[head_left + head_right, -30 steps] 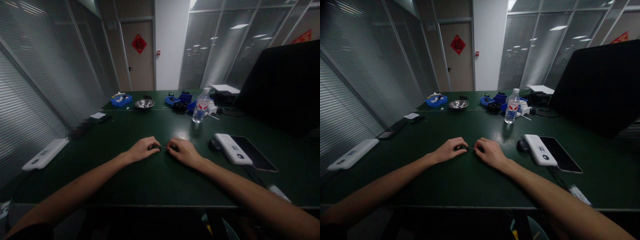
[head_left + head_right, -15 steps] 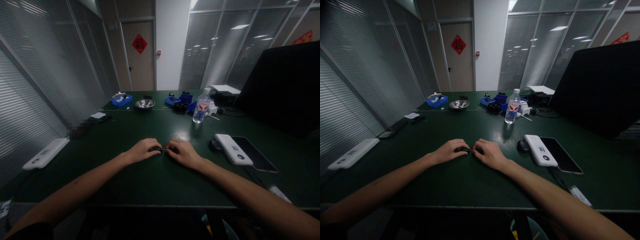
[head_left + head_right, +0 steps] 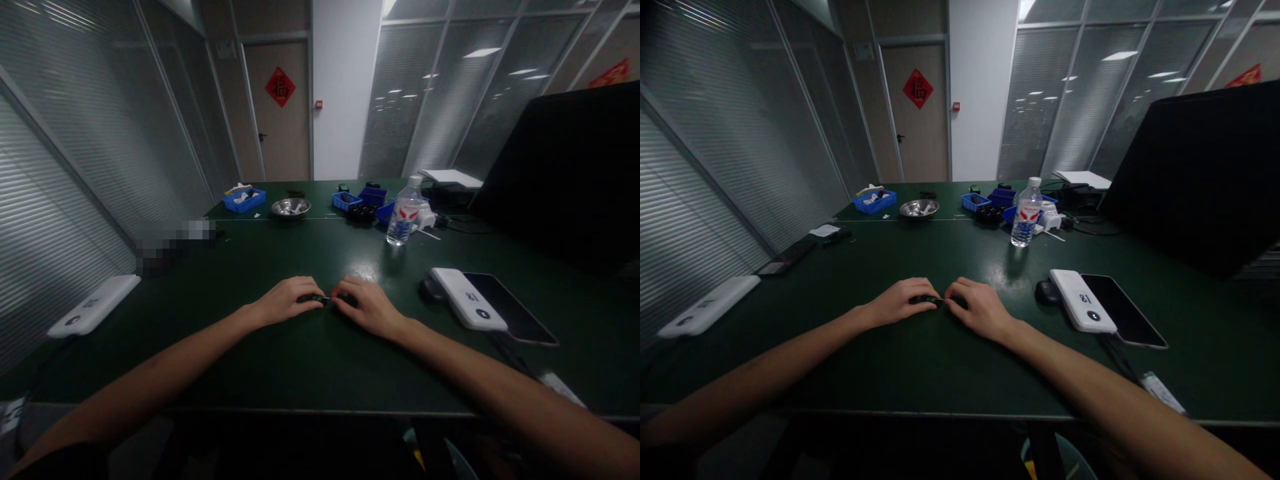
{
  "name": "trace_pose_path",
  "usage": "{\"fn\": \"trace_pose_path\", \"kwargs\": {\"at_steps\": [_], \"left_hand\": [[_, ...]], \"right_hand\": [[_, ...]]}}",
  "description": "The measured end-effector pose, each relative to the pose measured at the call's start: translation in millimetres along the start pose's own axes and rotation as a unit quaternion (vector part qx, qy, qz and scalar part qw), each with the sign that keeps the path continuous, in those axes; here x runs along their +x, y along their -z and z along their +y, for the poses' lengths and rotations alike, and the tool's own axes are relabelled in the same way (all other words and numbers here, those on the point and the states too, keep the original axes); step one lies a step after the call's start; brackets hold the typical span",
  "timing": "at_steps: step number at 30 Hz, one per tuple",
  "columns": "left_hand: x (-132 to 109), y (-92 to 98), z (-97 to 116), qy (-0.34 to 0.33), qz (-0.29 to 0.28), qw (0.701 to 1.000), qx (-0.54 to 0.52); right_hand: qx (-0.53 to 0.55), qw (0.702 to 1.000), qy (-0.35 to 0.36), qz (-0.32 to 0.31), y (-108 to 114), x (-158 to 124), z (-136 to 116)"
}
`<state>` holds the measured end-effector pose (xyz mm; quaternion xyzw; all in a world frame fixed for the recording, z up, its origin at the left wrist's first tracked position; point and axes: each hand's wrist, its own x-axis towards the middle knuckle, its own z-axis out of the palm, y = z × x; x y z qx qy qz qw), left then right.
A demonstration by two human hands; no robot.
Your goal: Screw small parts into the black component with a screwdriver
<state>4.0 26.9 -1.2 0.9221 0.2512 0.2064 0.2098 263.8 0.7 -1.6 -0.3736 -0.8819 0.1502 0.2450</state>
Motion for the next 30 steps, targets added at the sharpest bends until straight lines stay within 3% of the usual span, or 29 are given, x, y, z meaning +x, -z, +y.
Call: {"fn": "trace_pose_path", "kwargs": {"at_steps": [9,14,23,30], "left_hand": [[0.2,1.4,1.9,0.047,-0.009,0.997,-0.066],[-0.9,0.2,4.7,0.032,-0.009,0.999,-0.022],[0.0,-1.2,11.0,0.026,0.004,0.995,-0.093],[-0.9,-3.3,6.0,0.049,0.006,0.996,-0.078]], "right_hand": [[-0.022,1.000,0.011,-0.002,0.9,-2.2,-2.9],[-0.044,0.999,0.023,-0.016,-0.9,-2.0,-3.4],[0.043,0.999,0.016,-0.002,4.7,-1.7,-14.0],[0.005,1.000,0.017,-0.010,-0.9,-1.0,-6.2]]}}
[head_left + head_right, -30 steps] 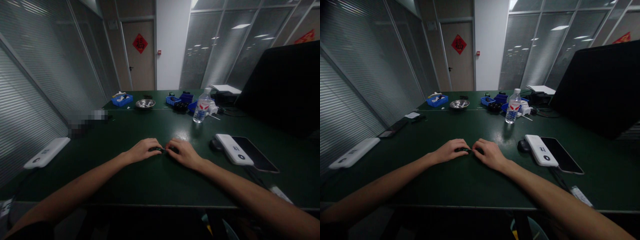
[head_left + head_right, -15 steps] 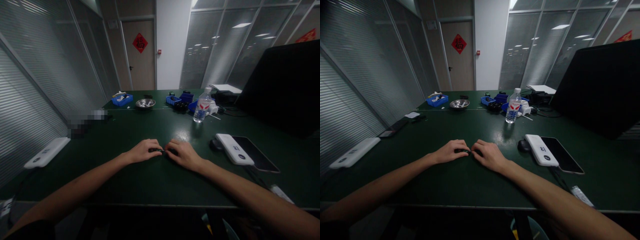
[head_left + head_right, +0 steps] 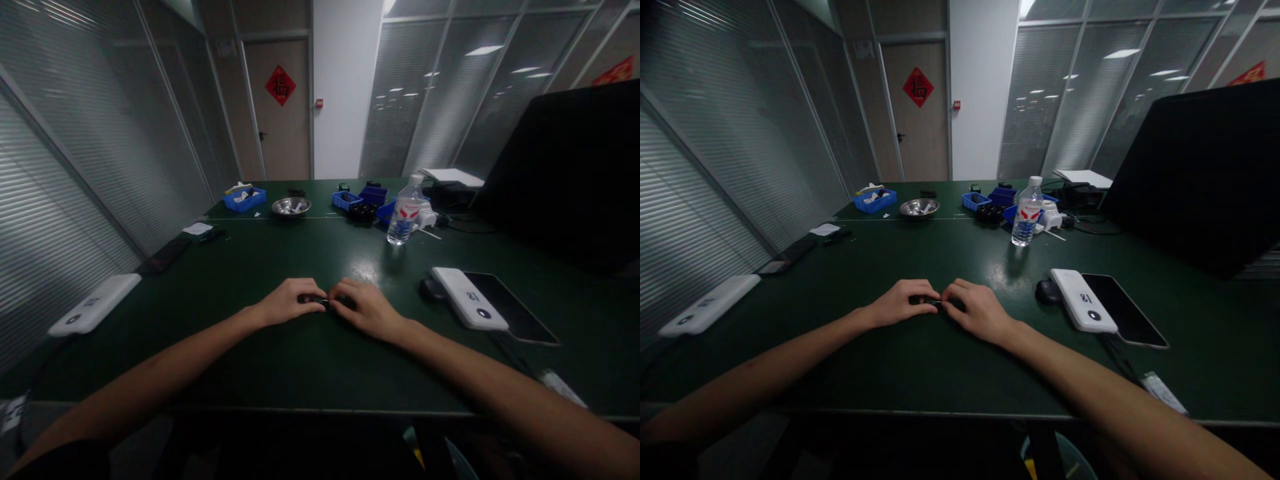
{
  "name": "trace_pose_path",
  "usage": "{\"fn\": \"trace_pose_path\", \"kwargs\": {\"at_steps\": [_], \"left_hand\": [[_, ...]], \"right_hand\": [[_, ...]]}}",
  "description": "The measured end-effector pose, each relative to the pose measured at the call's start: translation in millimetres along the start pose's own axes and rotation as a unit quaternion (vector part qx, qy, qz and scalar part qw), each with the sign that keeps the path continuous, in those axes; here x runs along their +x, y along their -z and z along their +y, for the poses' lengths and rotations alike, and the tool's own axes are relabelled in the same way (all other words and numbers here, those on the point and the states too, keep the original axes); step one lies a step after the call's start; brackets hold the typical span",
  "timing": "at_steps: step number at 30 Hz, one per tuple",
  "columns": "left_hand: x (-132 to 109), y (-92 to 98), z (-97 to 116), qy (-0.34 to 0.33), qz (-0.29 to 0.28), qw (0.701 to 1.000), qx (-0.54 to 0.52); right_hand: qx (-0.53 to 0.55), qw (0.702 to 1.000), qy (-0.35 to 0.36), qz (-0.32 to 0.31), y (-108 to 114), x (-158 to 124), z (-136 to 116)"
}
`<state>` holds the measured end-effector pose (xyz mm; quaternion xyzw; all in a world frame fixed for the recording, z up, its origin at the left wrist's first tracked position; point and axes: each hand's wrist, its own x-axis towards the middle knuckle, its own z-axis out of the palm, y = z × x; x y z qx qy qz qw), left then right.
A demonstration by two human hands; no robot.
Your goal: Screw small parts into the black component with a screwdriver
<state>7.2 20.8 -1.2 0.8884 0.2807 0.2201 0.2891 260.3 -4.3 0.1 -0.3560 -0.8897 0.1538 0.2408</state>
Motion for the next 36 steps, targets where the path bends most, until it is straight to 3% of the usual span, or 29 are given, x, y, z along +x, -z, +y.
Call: {"fn": "trace_pose_path", "kwargs": {"at_steps": [14,27,36], "left_hand": [[0.3,3.8,7.3,0.038,0.009,0.999,-0.011],[2.2,4.1,5.6,0.053,0.032,0.998,-0.009],[3.7,3.5,-16.2,0.092,0.095,0.989,0.065]], "right_hand": [[-0.021,0.999,-0.012,-0.022,2.9,1.0,-2.8],[-0.005,1.000,-0.019,0.002,2.5,-0.4,-0.1],[-0.019,0.998,-0.060,0.014,3.0,1.8,2.6]]}}
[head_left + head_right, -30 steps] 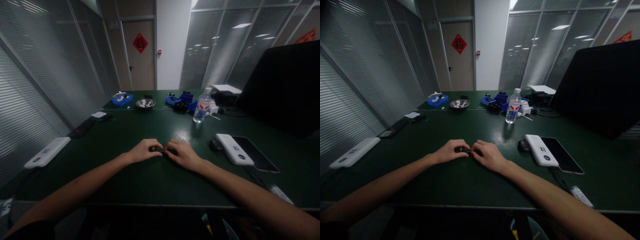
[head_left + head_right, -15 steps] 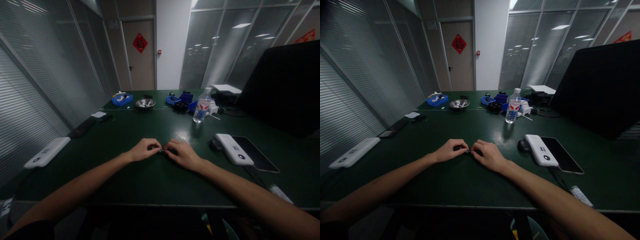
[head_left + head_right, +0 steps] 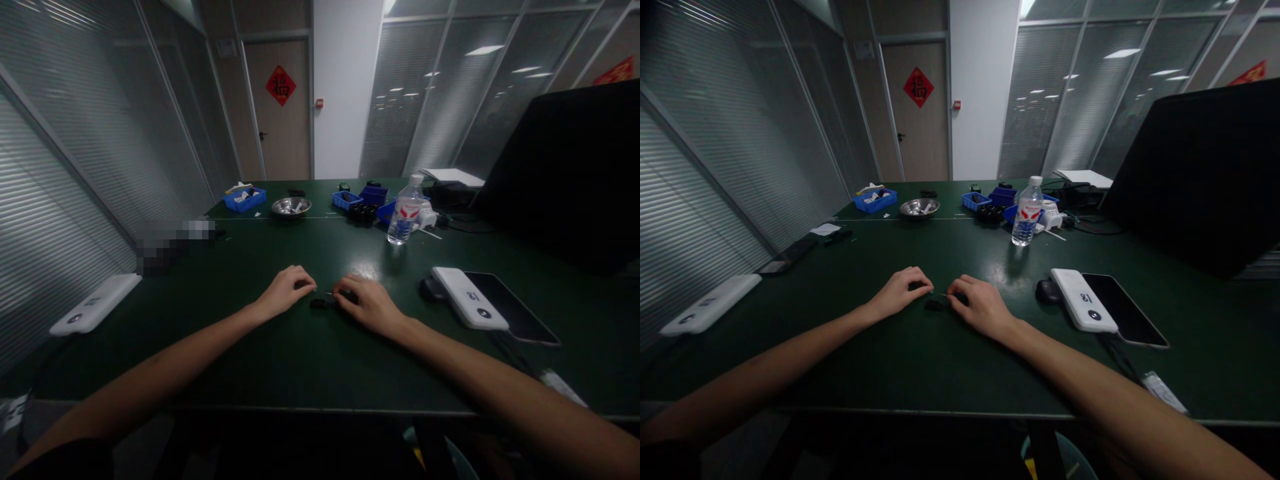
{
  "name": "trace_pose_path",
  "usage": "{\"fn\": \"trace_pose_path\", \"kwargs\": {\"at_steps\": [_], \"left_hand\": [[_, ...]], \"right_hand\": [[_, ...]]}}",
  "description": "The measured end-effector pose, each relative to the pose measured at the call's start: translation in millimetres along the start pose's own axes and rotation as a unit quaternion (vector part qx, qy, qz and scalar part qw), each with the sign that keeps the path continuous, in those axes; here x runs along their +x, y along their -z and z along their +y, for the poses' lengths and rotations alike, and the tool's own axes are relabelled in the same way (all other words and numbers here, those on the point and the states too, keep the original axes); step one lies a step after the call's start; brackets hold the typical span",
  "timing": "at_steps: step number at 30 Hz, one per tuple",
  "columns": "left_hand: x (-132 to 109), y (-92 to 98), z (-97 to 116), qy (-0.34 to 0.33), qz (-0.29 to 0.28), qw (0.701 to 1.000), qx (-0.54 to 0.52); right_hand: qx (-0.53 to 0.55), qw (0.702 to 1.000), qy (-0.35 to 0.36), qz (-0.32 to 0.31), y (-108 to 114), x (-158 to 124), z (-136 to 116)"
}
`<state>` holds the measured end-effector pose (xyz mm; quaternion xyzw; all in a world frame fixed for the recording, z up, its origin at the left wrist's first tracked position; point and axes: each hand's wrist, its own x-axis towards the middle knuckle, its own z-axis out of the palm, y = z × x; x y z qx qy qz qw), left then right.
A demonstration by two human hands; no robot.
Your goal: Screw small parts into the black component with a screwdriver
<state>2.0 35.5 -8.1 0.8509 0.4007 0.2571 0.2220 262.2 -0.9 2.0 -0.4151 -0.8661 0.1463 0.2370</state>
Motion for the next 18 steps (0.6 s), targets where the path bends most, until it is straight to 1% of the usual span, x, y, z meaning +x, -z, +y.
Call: {"fn": "trace_pose_path", "kwargs": {"at_steps": [4,7,9,11,15,16,18], "left_hand": [[0.7,-1.7,-5.7,0.012,0.013,1.000,-0.014],[-0.1,-1.3,-1.6,0.024,0.048,0.998,-0.026],[-2.2,-0.9,4.4,0.010,0.061,0.998,-0.015],[-5.0,-0.9,11.0,-0.027,0.044,0.999,0.014],[-8.4,-1.3,19.9,-0.111,-0.045,0.990,0.070],[-8.4,-1.2,20.5,-0.122,-0.057,0.988,0.076],[-7.4,-0.6,20.0,-0.121,-0.057,0.988,0.081]], "right_hand": [[0.000,1.000,-0.004,-0.001,1.9,0.2,-1.4],[0.001,1.000,-0.007,0.001,1.5,-0.1,-0.5],[-0.001,1.000,-0.010,0.009,0.1,-0.1,1.7],[-0.004,1.000,-0.016,0.019,-1.7,0.2,4.2],[-0.007,0.999,-0.029,0.028,-3.9,1.1,6.6],[-0.007,0.999,-0.032,0.028,-3.9,1.3,6.5],[-0.005,0.999,-0.033,0.024,-3.3,1.6,5.6]]}}
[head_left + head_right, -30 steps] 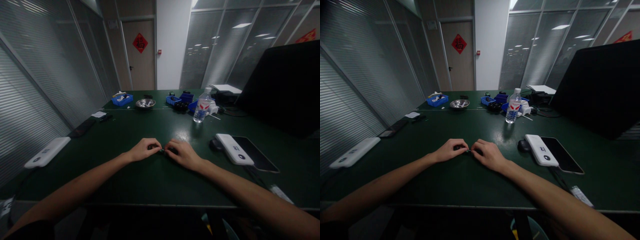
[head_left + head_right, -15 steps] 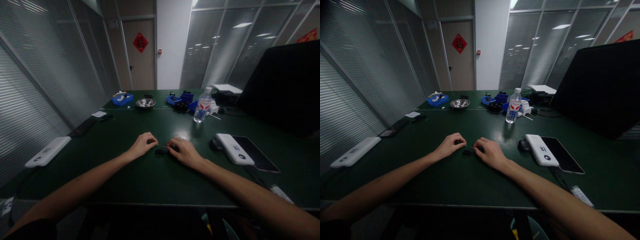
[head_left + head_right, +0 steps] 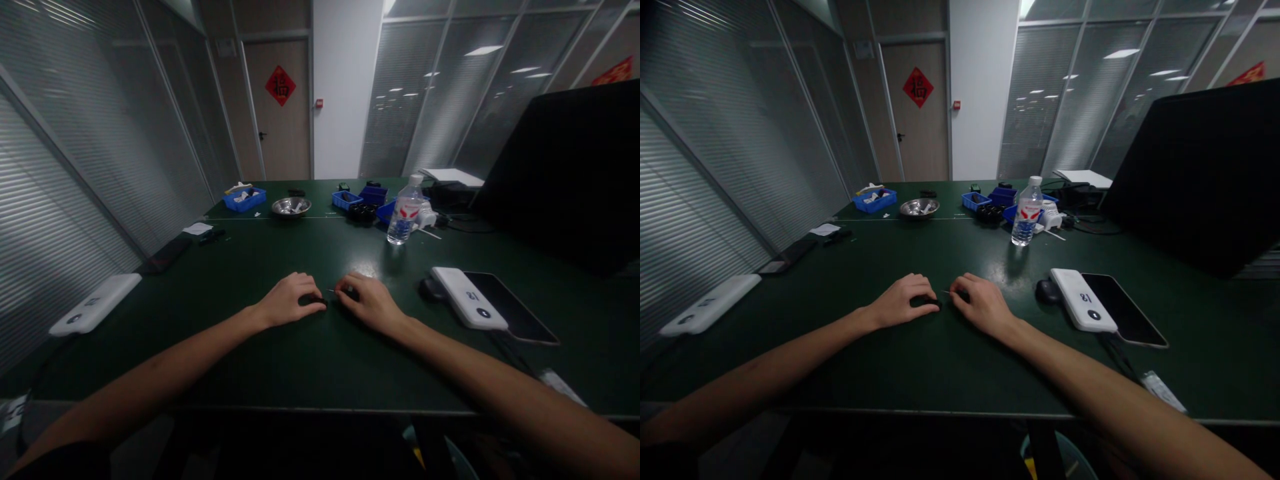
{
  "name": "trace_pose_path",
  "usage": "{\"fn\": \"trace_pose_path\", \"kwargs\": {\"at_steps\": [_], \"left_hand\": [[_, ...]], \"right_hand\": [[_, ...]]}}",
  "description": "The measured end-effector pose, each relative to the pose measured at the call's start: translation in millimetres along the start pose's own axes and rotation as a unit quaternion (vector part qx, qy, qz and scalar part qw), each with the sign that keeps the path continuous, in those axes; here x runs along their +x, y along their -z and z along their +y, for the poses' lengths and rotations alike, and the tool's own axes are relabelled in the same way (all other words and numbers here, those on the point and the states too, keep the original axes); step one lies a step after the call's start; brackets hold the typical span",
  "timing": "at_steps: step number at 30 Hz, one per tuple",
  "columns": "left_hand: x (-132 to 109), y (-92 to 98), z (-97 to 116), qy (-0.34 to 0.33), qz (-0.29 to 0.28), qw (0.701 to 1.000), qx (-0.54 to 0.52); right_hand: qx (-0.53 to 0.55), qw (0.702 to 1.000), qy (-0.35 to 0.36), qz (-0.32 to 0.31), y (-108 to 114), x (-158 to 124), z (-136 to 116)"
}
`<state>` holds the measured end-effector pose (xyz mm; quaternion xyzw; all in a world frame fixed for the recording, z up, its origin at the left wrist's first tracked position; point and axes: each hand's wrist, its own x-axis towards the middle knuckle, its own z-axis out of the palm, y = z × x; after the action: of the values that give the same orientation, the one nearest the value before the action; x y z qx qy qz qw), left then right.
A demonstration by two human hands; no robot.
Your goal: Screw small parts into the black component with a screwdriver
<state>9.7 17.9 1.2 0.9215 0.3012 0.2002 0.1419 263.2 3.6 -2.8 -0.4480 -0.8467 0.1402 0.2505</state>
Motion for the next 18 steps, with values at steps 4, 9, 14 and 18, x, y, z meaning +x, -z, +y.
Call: {"fn": "trace_pose_path", "kwargs": {"at_steps": [4,9,14,18], "left_hand": [[1.9,0.9,-6.0,0.049,0.024,0.998,-0.019],[2.5,0.5,-10.9,0.080,0.040,0.995,-0.032],[1.1,-0.7,-14.0,0.084,0.042,0.995,-0.035],[-0.1,0.3,-20.2,0.084,0.031,0.996,-0.023]], "right_hand": [[0.000,1.000,0.002,-0.005,1.5,-0.2,-1.8],[-0.001,1.000,0.002,-0.004,2.1,-0.7,-2.4],[-0.001,1.000,0.001,-0.009,3.0,-1.0,-3.6],[0.002,1.000,0.004,-0.012,3.1,-1.1,-3.8]]}}
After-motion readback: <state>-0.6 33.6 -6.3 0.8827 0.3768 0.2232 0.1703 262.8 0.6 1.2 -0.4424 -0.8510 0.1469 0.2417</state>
